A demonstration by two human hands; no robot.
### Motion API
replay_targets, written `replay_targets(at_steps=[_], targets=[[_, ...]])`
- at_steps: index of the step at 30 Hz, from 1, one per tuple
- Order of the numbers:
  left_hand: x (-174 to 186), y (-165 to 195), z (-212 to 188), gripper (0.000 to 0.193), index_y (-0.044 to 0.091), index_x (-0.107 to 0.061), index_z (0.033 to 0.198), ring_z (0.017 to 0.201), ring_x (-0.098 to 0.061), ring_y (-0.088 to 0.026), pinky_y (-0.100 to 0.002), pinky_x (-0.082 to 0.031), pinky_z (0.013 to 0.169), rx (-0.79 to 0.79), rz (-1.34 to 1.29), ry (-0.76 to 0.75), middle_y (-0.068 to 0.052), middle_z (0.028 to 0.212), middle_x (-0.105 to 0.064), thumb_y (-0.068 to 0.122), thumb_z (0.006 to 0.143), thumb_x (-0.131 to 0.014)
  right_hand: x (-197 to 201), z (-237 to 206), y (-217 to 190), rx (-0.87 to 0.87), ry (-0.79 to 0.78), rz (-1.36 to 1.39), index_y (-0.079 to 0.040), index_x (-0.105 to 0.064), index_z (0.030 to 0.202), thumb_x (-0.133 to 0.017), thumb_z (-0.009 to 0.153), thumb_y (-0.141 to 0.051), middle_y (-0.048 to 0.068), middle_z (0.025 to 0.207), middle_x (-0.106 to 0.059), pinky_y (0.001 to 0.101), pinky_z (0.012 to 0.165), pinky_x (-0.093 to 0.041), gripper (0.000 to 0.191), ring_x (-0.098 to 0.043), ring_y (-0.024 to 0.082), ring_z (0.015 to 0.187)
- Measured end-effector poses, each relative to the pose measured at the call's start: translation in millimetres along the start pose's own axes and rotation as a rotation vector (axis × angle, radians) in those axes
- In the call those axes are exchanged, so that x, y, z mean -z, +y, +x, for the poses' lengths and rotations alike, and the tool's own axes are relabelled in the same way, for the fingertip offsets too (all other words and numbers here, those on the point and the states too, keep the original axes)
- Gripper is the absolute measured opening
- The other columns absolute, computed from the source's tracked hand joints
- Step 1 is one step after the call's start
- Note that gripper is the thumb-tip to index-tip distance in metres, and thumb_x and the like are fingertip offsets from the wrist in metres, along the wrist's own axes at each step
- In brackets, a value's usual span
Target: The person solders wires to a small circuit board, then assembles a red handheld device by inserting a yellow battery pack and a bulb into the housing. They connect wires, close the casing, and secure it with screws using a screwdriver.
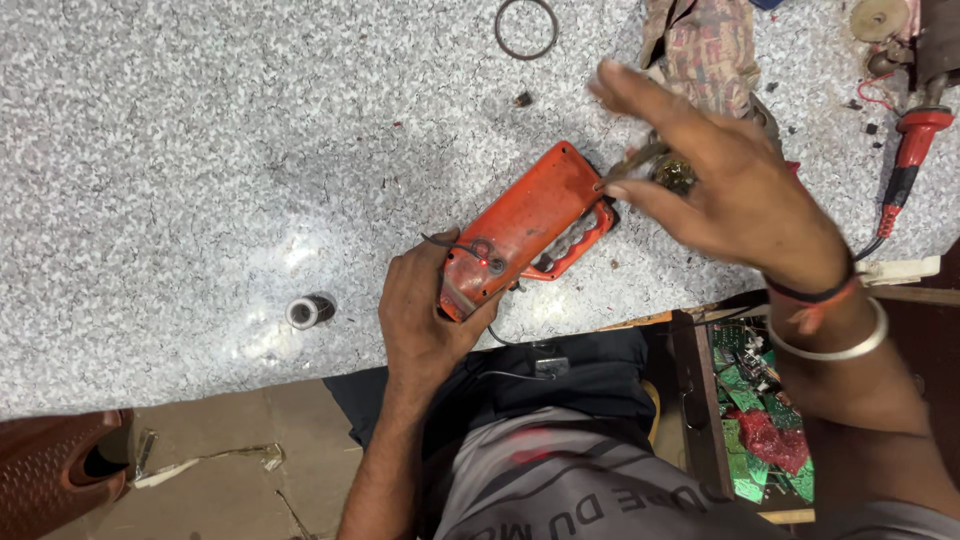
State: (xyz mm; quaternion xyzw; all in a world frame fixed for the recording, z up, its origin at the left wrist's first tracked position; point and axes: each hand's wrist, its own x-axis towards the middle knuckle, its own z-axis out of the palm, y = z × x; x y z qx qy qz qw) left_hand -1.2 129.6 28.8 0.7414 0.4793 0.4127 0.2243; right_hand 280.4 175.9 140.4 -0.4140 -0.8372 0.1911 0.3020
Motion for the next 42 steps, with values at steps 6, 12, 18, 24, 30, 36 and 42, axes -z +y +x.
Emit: replay_targets(at_steps=[6, 12, 18, 24, 30, 36, 42], targets=[[-1.0, 2.7, 2.5, 0.072, 0.005, -0.06, 0.129, 0.111, -0.066, -0.032, -0.043, -0.054, 0.094, 0.025, -0.019, 0.0, -0.012, 0.125, -0.068, 0.021, 0.07, -0.097, -1.0, -7.2, -1.3, -0.14, -0.025, -0.282, -0.011, -0.048, 0.152, -0.086, 0.092, -0.019, 0.013, 0.127, -0.072, 0.0356, 0.087, -0.062, 0.072, -0.076, 0.028, 0.104], [0.5, 5.2, 3.1, 0.069, 0.005, -0.061, 0.128, 0.109, -0.066, -0.032, -0.042, -0.054, 0.093, 0.071, -0.022, -0.019, -0.011, 0.121, -0.069, 0.021, 0.071, -0.096, -3.2, -3.1, 1.3, -0.118, 0.064, -0.152, -0.007, -0.044, 0.155, -0.084, 0.094, -0.012, 0.018, 0.136, -0.068, 0.0344, 0.09, -0.064, 0.073, -0.076, 0.028, 0.107], [1.1, 4.5, 3.9, 0.07, 0.005, -0.061, 0.128, 0.109, -0.066, -0.032, -0.042, -0.054, 0.094, 0.053, -0.006, -0.015, -0.012, 0.12, -0.069, 0.021, 0.069, -0.096, -2.8, -4.6, -4.2, -0.112, 0.019, -0.044, -0.006, -0.045, 0.151, -0.076, 0.09, -0.004, 0.011, 0.116, -0.073, 0.0383, 0.094, -0.056, 0.068, -0.074, 0.028, 0.106], [0.6, 4.5, 1.9, 0.071, 0.005, -0.06, 0.128, 0.111, -0.066, -0.033, -0.043, -0.054, 0.095, 0.012, -0.019, -0.005, -0.013, 0.124, -0.068, 0.021, 0.07, -0.096, 3.4, -6.6, -1.7, -0.046, -0.002, -0.037, -0.007, -0.053, 0.144, -0.081, 0.084, -0.01, 0.02, 0.132, -0.068, 0.0473, 0.108, -0.053, 0.067, -0.076, 0.026, 0.093], [-1.1, 6.5, 0.2, 0.07, 0.005, -0.061, 0.126, 0.11, -0.066, -0.033, -0.043, -0.054, 0.094, 0.026, 0.002, -0.002, -0.012, 0.122, -0.069, 0.02, 0.068, -0.096, 1.4, -15.6, -4.7, -0.106, 0.074, -0.213, -0.005, -0.056, 0.144, -0.087, 0.09, -0.017, 0.018, 0.118, -0.073, 0.034, 0.082, -0.06, 0.063, -0.076, 0.027, 0.098], [0.4, 7.7, -1.8, 0.068, 0.005, -0.061, 0.127, 0.108, -0.067, -0.032, -0.043, -0.054, 0.093, 0.021, -0.011, 0.0, -0.011, 0.121, -0.069, 0.021, 0.07, -0.096, -5.1, -23.2, -2.0, -0.152, 0.095, -0.098, -0.007, -0.046, 0.154, -0.08, 0.099, -0.006, 0.011, 0.116, -0.076, 0.0348, 0.09, -0.065, 0.064, -0.078, 0.024, 0.106], [1.1, 5.4, -0.4, 0.066, 0.004, -0.063, 0.123, 0.106, -0.068, -0.031, -0.042, -0.055, 0.091, 0.025, -0.01, 0.008, -0.011, 0.123, -0.07, 0.022, 0.069, -0.096, -17.9, -44.2, 13.7, -0.062, 0.244, -0.128, -0.009, -0.037, 0.155, -0.076, 0.101, -0.003, 0.018, 0.114, -0.075, 0.0372, 0.089, -0.064, 0.067, -0.077, 0.029, 0.106]])
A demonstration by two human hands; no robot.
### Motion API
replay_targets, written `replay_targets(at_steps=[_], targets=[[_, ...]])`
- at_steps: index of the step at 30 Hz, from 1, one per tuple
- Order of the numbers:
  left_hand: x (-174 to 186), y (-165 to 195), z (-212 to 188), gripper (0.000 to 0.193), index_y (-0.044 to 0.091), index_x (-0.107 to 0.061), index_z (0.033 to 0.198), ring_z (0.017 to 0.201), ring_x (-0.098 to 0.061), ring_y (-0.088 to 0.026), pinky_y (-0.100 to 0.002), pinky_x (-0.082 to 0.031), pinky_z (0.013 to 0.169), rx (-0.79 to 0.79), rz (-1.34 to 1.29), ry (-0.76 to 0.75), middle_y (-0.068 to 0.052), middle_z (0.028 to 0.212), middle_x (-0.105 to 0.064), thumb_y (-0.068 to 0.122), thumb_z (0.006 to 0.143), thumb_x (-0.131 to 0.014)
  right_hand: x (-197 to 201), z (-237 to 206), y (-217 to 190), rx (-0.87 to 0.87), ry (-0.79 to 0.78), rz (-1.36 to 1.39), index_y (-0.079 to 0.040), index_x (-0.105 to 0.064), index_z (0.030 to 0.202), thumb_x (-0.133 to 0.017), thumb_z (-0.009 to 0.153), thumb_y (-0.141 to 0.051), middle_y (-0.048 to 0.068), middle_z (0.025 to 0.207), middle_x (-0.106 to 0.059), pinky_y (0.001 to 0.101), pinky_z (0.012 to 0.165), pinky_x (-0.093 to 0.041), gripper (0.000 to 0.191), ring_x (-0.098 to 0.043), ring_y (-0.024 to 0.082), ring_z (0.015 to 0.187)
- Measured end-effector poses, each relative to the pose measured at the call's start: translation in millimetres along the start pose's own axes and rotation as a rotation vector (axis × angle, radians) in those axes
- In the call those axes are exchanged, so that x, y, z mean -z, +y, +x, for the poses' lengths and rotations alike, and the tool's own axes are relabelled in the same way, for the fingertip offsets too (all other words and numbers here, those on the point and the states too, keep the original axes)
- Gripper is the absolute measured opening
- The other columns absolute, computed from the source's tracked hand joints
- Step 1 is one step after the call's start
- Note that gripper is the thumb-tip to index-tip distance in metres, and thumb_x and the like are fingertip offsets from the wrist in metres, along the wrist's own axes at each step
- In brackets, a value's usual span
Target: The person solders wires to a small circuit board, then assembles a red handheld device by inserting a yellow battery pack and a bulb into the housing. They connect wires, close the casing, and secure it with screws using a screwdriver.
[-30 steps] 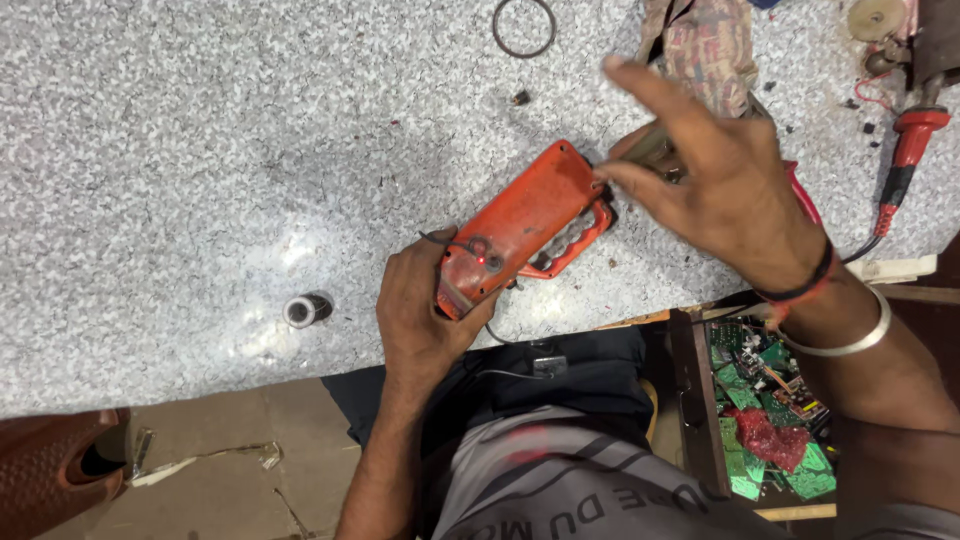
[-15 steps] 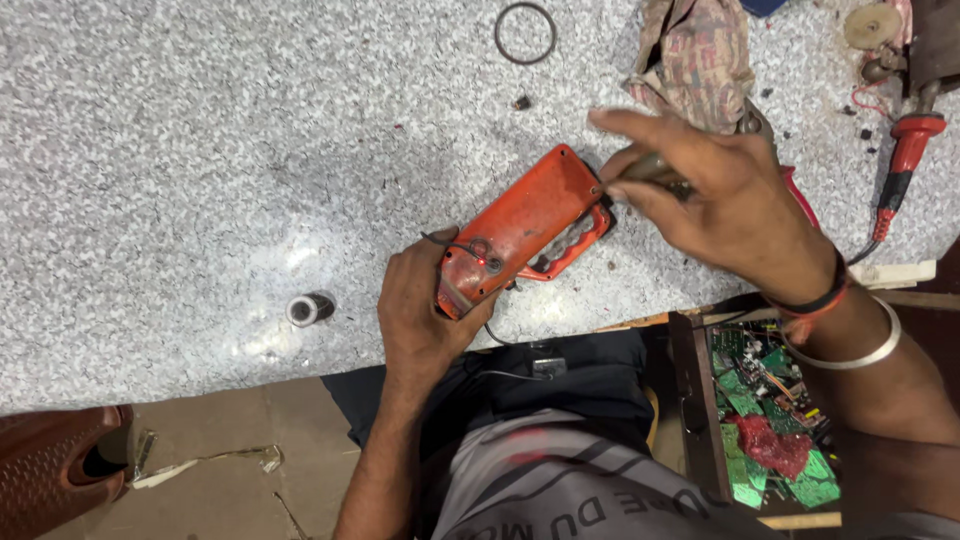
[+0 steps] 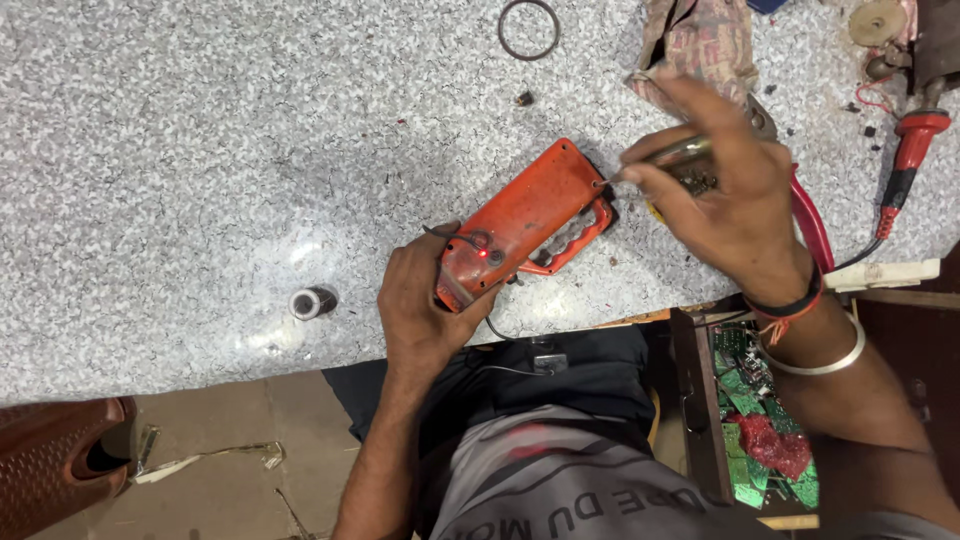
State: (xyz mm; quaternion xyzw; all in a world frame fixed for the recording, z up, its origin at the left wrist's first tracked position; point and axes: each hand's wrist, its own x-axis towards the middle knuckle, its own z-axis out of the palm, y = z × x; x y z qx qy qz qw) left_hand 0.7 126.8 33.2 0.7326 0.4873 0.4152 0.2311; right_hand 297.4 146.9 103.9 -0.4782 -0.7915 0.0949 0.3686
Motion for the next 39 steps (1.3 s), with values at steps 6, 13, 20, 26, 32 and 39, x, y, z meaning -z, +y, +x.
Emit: replay_targets(at_steps=[6, 13, 20, 26, 32, 39], targets=[[0.6, 0.8, -1.0, 0.065, 0.005, -0.064, 0.121, 0.106, -0.068, -0.031, -0.042, -0.055, 0.092, 0.008, -0.016, -0.004, -0.011, 0.123, -0.071, 0.023, 0.069, -0.097, 4.3, -31.5, 20.7, -0.286, 0.17, 0.415, -0.011, -0.026, 0.161, -0.067, 0.119, -0.004, 0.014, 0.099, -0.073, 0.032, 0.081, -0.06, 0.06, -0.077, 0.022, 0.091], [-0.2, 2.8, -3.5, 0.066, 0.004, -0.065, 0.122, 0.104, -0.068, -0.032, -0.042, -0.055, 0.091, 0.007, -0.025, 0.001, -0.012, 0.116, -0.071, 0.023, 0.067, -0.096, -42.8, -43.3, 0.9, -0.536, -0.209, -0.062, 0.003, -0.066, 0.093, -0.083, 0.091, -0.032, 0.014, 0.066, -0.06, 0.0386, 0.055, -0.046, 0.039, -0.056, 0.02, 0.056], [8.5, 10.9, -18.5, 0.065, 0.001, -0.064, 0.124, 0.103, -0.067, -0.033, -0.042, -0.055, 0.091, -0.079, 0.003, 0.111, -0.014, 0.116, -0.069, 0.022, 0.072, -0.097, -49.1, -38.1, -15.4, -0.638, -0.1, 0.088, -0.002, -0.067, 0.077, -0.077, 0.093, -0.023, 0.009, 0.052, -0.051, 0.0363, 0.047, -0.038, 0.028, -0.046, 0.014, 0.048], [8.3, 10.1, -25.4, 0.064, 0.002, -0.064, 0.124, 0.098, -0.065, -0.033, -0.042, -0.054, 0.086, -0.072, 0.074, 0.108, -0.013, 0.115, -0.07, 0.019, 0.072, -0.097, -66.3, -41.2, -16.8, -0.603, 0.02, 0.077, 0.0, -0.068, 0.079, -0.078, 0.091, -0.016, 0.007, 0.054, -0.053, 0.0325, 0.046, -0.037, 0.023, -0.045, 0.01, 0.047], [7.1, 7.8, -19.8, 0.07, 0.004, -0.063, 0.129, 0.103, -0.063, -0.032, -0.042, -0.053, 0.088, 0.002, 0.069, 0.038, -0.011, 0.117, -0.069, 0.018, 0.069, -0.096, -73.4, -49.8, -10.8, -0.619, 0.049, 0.072, 0.0, -0.069, 0.08, -0.079, 0.092, -0.015, 0.007, 0.054, -0.055, 0.0317, 0.046, -0.037, 0.021, -0.046, 0.011, 0.046], [5.5, 5.7, -12.1, 0.067, 0.004, -0.06, 0.135, 0.118, -0.065, -0.034, -0.042, -0.054, 0.1, -0.018, 0.001, -0.002, -0.015, 0.129, -0.067, 0.008, 0.075, -0.088, -66.0, -66.4, -24.7, -0.416, 0.26, -0.042, 0.001, -0.075, 0.093, -0.082, 0.087, -0.007, 0.006, 0.056, -0.057, 0.0308, 0.049, -0.045, 0.011, -0.059, 0.014, 0.048]])
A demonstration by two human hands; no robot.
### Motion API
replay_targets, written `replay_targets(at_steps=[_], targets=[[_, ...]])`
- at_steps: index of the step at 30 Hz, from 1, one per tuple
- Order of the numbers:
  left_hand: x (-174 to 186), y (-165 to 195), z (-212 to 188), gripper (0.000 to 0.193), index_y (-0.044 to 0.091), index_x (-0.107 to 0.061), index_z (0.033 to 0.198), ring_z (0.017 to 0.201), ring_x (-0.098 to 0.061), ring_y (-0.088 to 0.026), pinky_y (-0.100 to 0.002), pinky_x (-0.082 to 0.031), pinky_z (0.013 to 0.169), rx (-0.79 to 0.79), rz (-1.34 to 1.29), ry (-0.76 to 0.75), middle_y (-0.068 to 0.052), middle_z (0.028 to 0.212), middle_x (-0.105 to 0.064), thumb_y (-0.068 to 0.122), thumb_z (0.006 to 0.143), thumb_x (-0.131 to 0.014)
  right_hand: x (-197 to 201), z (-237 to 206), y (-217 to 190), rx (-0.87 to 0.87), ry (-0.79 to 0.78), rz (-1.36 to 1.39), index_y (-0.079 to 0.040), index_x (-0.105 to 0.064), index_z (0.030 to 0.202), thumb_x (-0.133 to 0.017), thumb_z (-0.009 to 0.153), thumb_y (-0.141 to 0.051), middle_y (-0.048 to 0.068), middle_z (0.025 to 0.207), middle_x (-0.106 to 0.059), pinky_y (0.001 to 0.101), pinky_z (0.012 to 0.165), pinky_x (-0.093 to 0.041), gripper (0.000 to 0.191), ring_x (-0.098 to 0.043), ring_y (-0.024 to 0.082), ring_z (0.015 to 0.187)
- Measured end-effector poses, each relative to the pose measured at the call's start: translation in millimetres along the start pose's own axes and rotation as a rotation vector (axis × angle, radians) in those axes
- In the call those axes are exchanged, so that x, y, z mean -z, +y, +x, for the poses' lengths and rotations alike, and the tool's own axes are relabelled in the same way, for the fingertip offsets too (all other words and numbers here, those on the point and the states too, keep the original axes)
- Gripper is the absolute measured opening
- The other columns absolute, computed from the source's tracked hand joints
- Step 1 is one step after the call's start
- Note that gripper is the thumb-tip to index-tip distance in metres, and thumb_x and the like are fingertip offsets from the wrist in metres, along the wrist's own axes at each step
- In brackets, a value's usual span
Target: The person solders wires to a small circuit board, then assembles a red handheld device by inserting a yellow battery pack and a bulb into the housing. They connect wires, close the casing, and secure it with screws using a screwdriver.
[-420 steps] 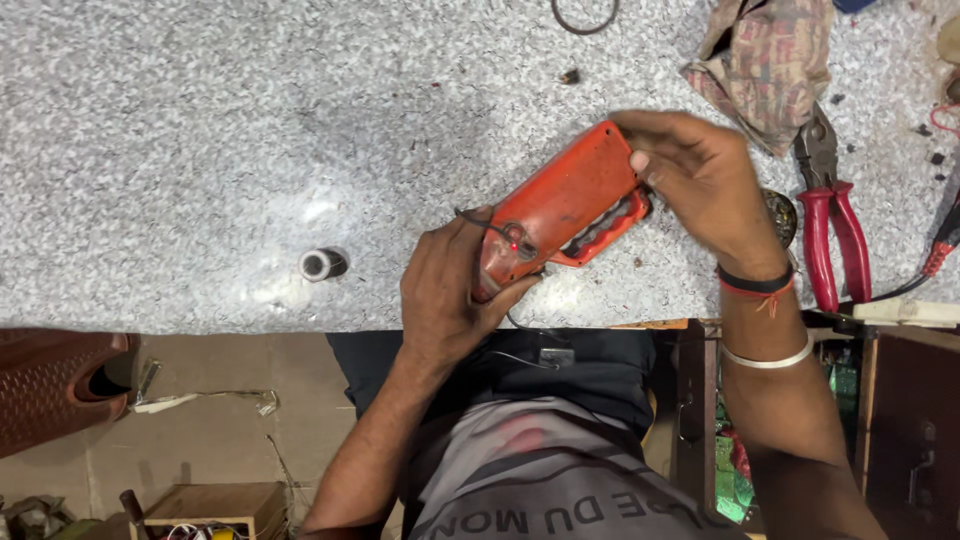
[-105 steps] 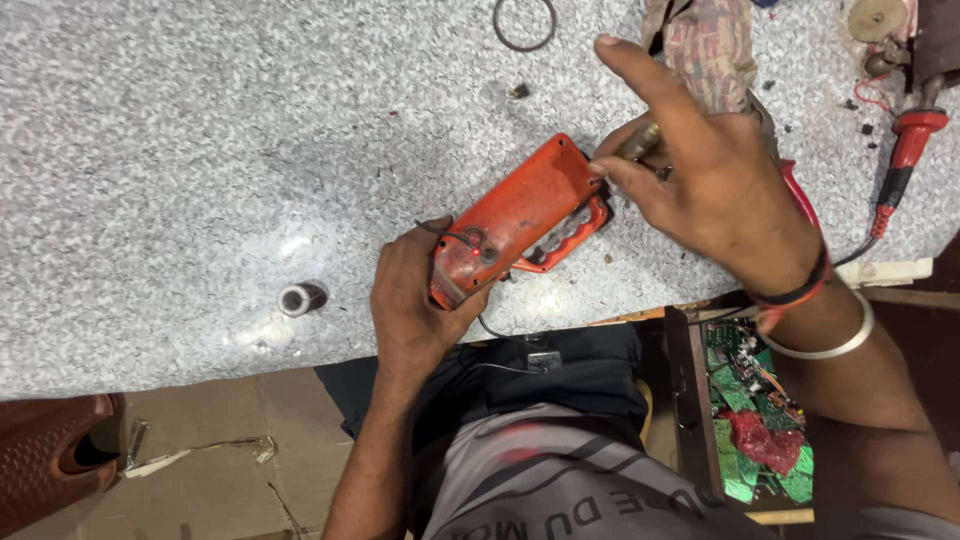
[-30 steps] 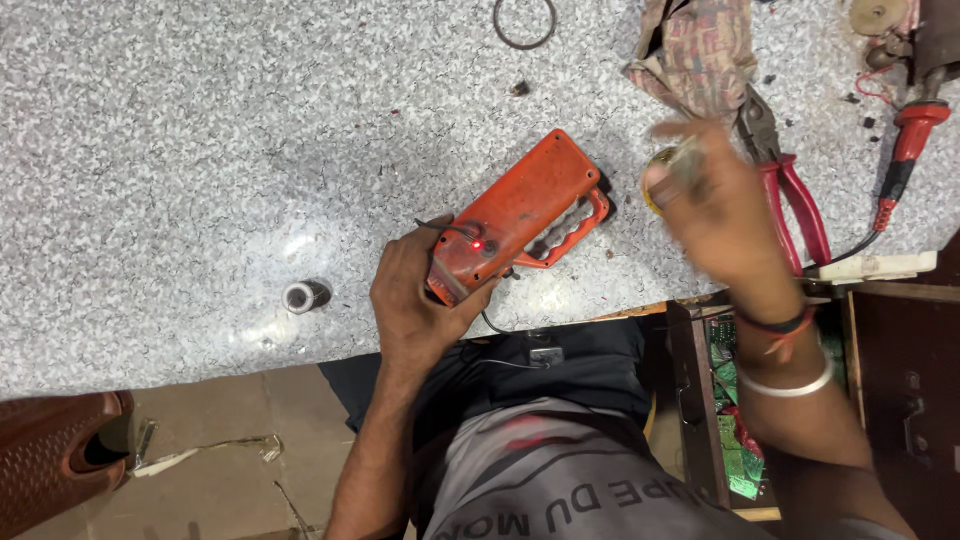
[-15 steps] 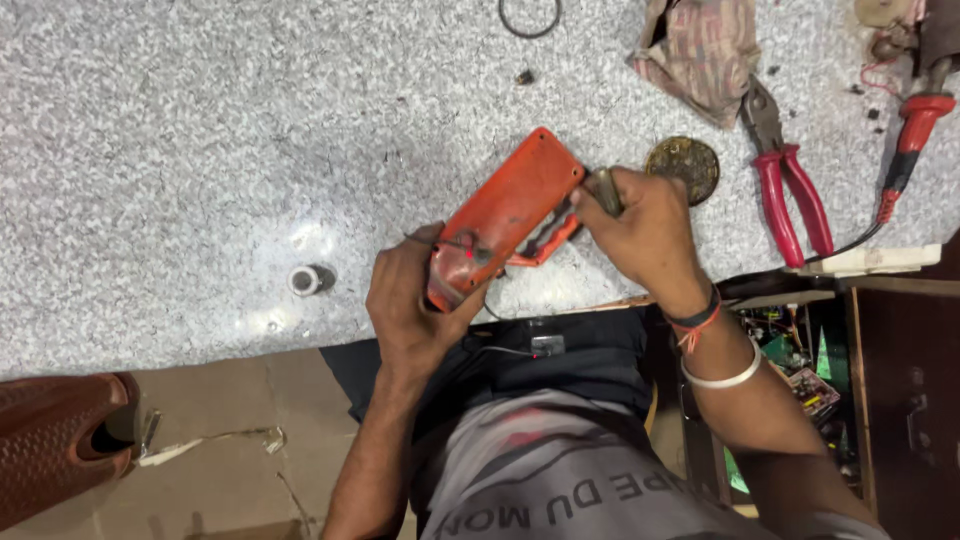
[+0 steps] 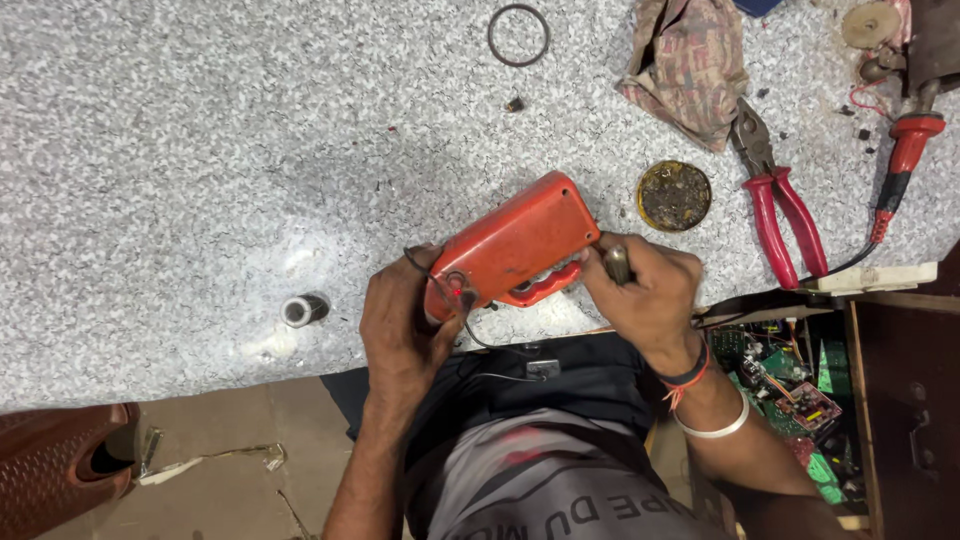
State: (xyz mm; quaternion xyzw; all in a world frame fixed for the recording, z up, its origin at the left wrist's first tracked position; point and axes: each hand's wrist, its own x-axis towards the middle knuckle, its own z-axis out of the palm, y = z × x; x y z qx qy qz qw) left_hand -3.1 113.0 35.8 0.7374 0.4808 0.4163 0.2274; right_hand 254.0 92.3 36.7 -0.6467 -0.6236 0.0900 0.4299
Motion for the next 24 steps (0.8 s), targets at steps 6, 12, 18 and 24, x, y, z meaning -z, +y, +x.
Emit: replay_targets(at_steps=[6, 12, 18, 24], targets=[[-5.9, 1.1, 0.3, 0.058, 0.003, -0.06, 0.134, 0.121, -0.065, -0.035, -0.044, -0.053, 0.103, -0.029, 0.063, 0.007, -0.017, 0.13, -0.066, 0.005, 0.082, -0.085, 7.1, -6.9, 6.4, 0.184, 0.045, 0.04, 0.001, -0.072, 0.103, -0.081, 0.09, -0.005, 0.009, 0.076, -0.069, 0.031, 0.061, -0.052, 0.017, -0.069, 0.018, 0.064], [-5.4, 3.1, 0.1, 0.067, 0.004, -0.059, 0.135, 0.117, -0.064, -0.035, -0.044, -0.052, 0.1, -0.025, 0.084, -0.002, -0.015, 0.128, -0.066, 0.013, 0.077, -0.09, -2.7, -3.0, 16.8, 0.044, -0.004, 0.006, 0.0, -0.072, 0.093, -0.082, 0.09, -0.007, 0.009, 0.066, -0.064, 0.0315, 0.056, -0.05, 0.013, -0.067, 0.018, 0.058], [-5.6, 5.2, 2.3, 0.075, 0.004, -0.056, 0.136, 0.114, -0.062, -0.035, -0.045, -0.051, 0.098, -0.006, 0.068, -0.027, -0.014, 0.128, -0.065, 0.016, 0.071, -0.092, 11.2, 24.5, 28.5, -0.083, -0.196, 0.21, -0.004, -0.072, 0.115, -0.07, 0.107, -0.022, 0.003, 0.089, -0.073, 0.0257, 0.065, -0.052, 0.02, -0.069, 0.009, 0.077], [-1.3, 1.9, 0.7, 0.078, 0.003, -0.056, 0.133, 0.114, -0.065, -0.033, -0.043, -0.053, 0.097, 0.021, 0.008, -0.028, -0.013, 0.129, -0.066, 0.017, 0.067, -0.096, 56.0, 44.3, 21.9, 0.022, -0.143, 0.353, -0.007, -0.057, 0.149, -0.067, 0.115, -0.013, 0.006, 0.092, -0.062, 0.0229, 0.066, -0.047, 0.036, -0.058, 0.012, 0.075]])
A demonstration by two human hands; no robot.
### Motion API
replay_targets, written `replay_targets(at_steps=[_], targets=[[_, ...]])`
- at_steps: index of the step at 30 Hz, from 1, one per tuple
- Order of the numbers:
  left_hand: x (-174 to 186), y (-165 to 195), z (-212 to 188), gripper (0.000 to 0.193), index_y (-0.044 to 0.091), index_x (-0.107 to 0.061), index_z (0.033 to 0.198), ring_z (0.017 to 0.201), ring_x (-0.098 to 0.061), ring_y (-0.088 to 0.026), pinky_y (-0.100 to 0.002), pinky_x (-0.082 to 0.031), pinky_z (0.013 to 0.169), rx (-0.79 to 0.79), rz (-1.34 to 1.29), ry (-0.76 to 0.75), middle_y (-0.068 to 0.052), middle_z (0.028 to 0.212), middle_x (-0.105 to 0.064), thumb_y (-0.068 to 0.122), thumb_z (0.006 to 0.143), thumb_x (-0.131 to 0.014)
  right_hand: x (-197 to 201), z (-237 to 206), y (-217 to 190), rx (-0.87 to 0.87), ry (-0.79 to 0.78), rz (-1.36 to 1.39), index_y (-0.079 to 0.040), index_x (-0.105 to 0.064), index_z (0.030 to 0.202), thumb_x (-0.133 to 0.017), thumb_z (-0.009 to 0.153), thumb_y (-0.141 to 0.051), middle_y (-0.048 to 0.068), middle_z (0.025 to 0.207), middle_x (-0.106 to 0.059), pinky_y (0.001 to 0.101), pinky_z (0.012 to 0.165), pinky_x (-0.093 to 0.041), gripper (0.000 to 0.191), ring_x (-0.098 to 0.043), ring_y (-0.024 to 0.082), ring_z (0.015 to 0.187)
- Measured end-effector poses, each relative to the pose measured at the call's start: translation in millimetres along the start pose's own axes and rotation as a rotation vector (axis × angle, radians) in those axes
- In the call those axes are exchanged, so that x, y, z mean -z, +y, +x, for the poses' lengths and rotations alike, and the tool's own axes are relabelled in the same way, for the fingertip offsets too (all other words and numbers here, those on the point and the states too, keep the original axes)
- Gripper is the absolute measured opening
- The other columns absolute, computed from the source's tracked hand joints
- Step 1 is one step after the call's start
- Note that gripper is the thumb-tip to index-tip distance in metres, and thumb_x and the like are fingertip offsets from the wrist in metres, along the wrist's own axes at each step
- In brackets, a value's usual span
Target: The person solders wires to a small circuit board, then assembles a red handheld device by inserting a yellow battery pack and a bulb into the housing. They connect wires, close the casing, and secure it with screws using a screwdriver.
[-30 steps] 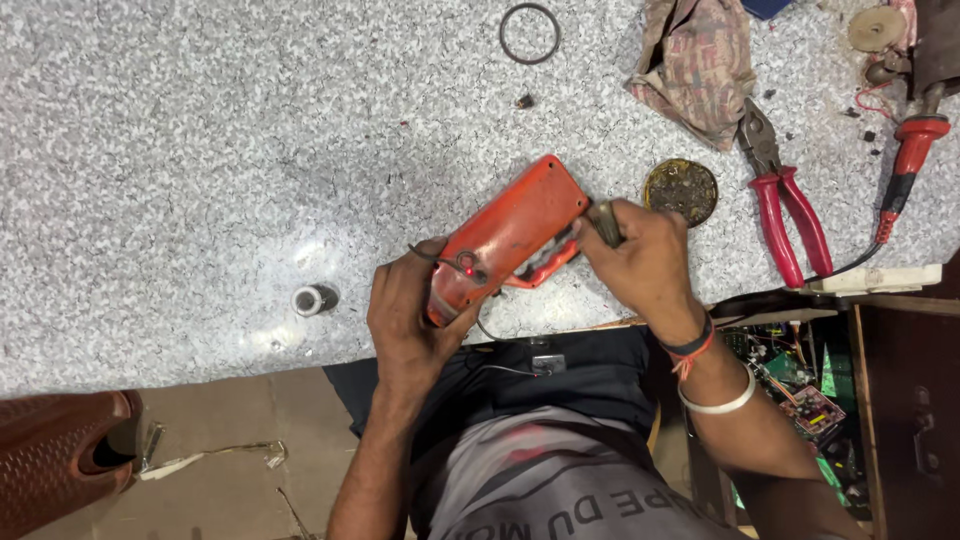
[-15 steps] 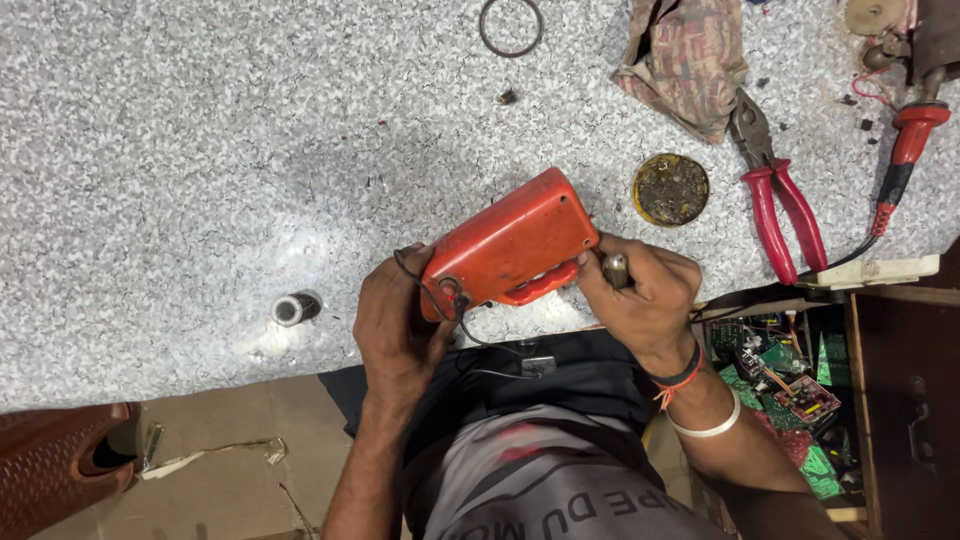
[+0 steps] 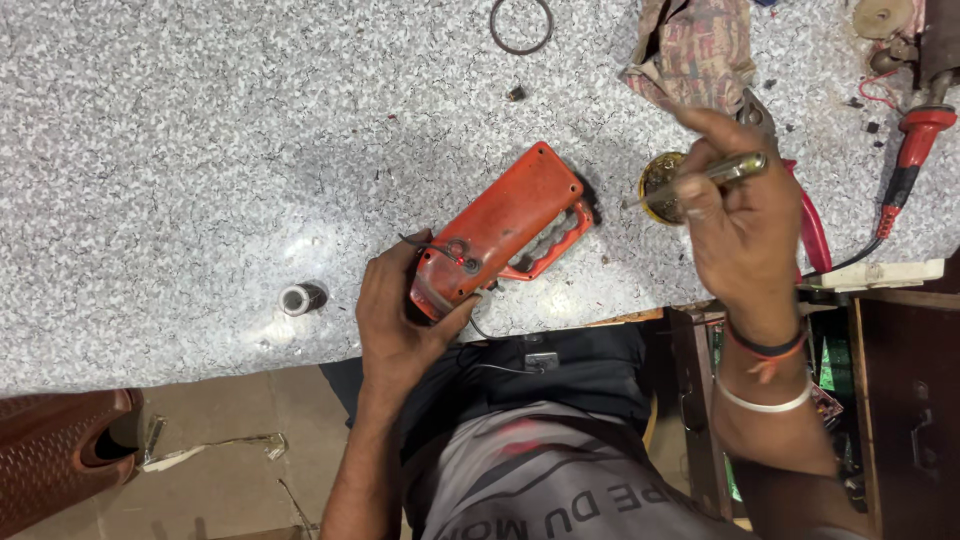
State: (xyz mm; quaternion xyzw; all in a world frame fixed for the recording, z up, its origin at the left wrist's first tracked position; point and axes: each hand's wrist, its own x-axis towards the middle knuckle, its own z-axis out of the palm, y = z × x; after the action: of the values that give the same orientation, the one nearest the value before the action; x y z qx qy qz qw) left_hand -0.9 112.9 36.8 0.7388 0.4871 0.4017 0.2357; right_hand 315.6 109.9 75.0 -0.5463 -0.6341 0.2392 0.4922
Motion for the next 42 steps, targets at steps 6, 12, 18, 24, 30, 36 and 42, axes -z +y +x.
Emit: replay_targets(at_steps=[6, 12, 18, 24, 30, 36, 42], targets=[[-2.0, -6.4, -7.4, 0.075, 0.004, -0.06, 0.128, 0.109, -0.067, -0.031, -0.041, -0.056, 0.095, 0.035, 0.0, 0.021, -0.012, 0.126, -0.069, 0.016, 0.064, -0.098, -0.9, 15.0, -16.6, 0.204, -0.079, -0.134, -0.01, -0.028, 0.163, -0.074, 0.111, 0.0, 0.009, 0.107, -0.076, 0.0239, 0.078, -0.063, 0.07, -0.077, 0.015, 0.094], [-0.7, -9.7, -10.0, 0.075, 0.004, -0.061, 0.126, 0.109, -0.067, -0.032, -0.042, -0.055, 0.095, 0.031, -0.001, 0.033, -0.012, 0.125, -0.07, 0.017, 0.062, -0.098, -11.1, 27.2, -23.5, 0.304, -0.168, -0.275, -0.013, -0.034, 0.165, -0.076, 0.108, 0.001, 0.012, 0.11, -0.076, 0.0264, 0.079, -0.062, 0.073, -0.078, 0.018, 0.096], [0.7, -11.8, -9.3, 0.075, 0.004, -0.06, 0.126, 0.11, -0.067, -0.031, -0.042, -0.055, 0.095, 0.017, -0.01, 0.027, -0.011, 0.126, -0.07, 0.018, 0.064, -0.098, -14.3, 43.8, -45.8, 0.432, -0.371, -0.324, -0.014, -0.034, 0.162, -0.074, 0.1, 0.0, 0.014, 0.112, -0.072, 0.034, 0.087, -0.063, 0.075, -0.075, 0.026, 0.101], [1.9, -12.5, -8.5, 0.075, 0.004, -0.06, 0.127, 0.11, -0.067, -0.031, -0.042, -0.055, 0.095, 0.005, -0.015, 0.033, -0.012, 0.127, -0.069, 0.019, 0.065, -0.098, -17.8, 56.3, -56.0, 0.453, -0.457, -0.316, -0.009, -0.034, 0.157, -0.072, 0.094, 0.004, 0.016, 0.112, -0.073, 0.0392, 0.09, -0.061, 0.075, -0.074, 0.031, 0.1], [4.1, -13.6, -7.4, 0.075, 0.004, -0.06, 0.128, 0.109, -0.067, -0.031, -0.042, -0.056, 0.094, 0.011, -0.02, 0.028, -0.011, 0.126, -0.07, 0.019, 0.065, -0.098, -24.9, 54.5, -38.0, 0.293, -0.364, -0.287, -0.009, -0.046, 0.149, -0.077, 0.1, 0.0, 0.014, 0.116, -0.075, 0.0299, 0.087, -0.063, 0.059, -0.077, 0.024, 0.108], [3.6, -13.7, -5.4, 0.076, 0.004, -0.059, 0.129, 0.109, -0.067, -0.031, -0.042, -0.056, 0.094, -0.013, -0.023, 0.043, -0.012, 0.128, -0.069, 0.019, 0.066, -0.098, -18.1, 51.4, -33.7, 0.297, -0.354, -0.236, -0.006, -0.054, 0.14, -0.076, 0.096, 0.001, 0.018, 0.121, -0.073, 0.0315, 0.089, -0.064, 0.049, -0.076, 0.024, 0.107], [2.4, -12.1, -5.2, 0.074, 0.003, -0.06, 0.127, 0.107, -0.067, -0.032, -0.042, -0.056, 0.092, 0.013, -0.029, 0.038, -0.011, 0.125, -0.069, 0.019, 0.067, -0.098, -15.6, 59.6, -38.7, 0.347, -0.337, -0.404, -0.006, -0.056, 0.145, -0.088, 0.089, -0.013, 0.017, 0.123, -0.073, 0.034, 0.084, -0.061, 0.064, -0.076, 0.026, 0.1]])
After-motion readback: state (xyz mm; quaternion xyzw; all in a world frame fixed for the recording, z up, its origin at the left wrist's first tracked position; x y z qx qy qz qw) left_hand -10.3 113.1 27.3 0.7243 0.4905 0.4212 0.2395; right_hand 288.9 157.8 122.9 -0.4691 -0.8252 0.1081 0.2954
